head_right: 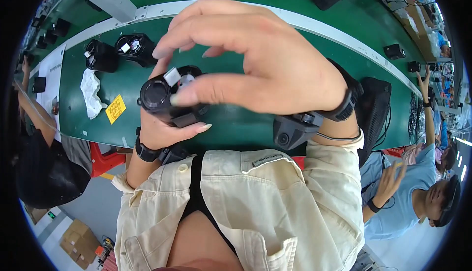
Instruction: The person peels a sticker from a black device by hand, places the device on the green workbench, and repeats the process with several other devices.
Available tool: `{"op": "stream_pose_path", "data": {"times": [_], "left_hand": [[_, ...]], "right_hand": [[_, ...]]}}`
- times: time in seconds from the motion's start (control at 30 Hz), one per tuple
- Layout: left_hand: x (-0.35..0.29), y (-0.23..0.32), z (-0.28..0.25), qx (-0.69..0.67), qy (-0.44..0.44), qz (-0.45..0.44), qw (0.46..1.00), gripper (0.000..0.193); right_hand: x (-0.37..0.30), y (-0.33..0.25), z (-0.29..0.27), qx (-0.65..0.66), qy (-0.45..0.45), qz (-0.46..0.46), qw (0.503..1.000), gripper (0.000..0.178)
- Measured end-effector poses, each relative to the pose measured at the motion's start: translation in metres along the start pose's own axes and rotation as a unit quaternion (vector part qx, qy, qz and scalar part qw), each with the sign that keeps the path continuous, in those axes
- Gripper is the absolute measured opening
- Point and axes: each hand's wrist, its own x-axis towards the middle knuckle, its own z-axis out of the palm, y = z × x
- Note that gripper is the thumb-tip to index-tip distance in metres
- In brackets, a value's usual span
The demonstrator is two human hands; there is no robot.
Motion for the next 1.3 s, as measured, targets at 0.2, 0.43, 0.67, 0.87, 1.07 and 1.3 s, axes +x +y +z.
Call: {"op": "stream_pose_path", "data": {"times": [0.2,0.43,0.67,0.87,1.07,1.3], "left_hand": [[-0.004,-0.002,0.005,0.016,-0.01,-0.031,0.999,0.106],[-0.007,-0.017,0.011,0.173,0.135,0.057,0.974,0.094],[0.0,-0.02,0.015,0.337,0.244,0.146,0.897,0.083],[0.005,-0.016,0.013,0.417,0.272,0.198,0.844,0.077],[0.002,-0.023,0.011,0.362,0.287,0.228,0.857,0.079],[0.001,-0.03,0.006,0.332,0.278,0.258,0.864,0.085]], "right_hand": [[0.001,0.007,0.009,-0.033,0.015,-0.014,0.999,0.019],[-0.005,0.01,0.045,0.005,0.218,0.1,0.971,0.006],[-0.001,0.021,0.073,-0.035,0.326,0.051,0.943,0.012],[0.001,0.033,0.082,-0.085,0.365,-0.027,0.927,0.019],[-0.005,0.026,0.066,-0.212,0.239,-0.077,0.944,0.022],[0.0,0.022,0.055,-0.081,0.182,-0.022,0.98,0.025]]}}
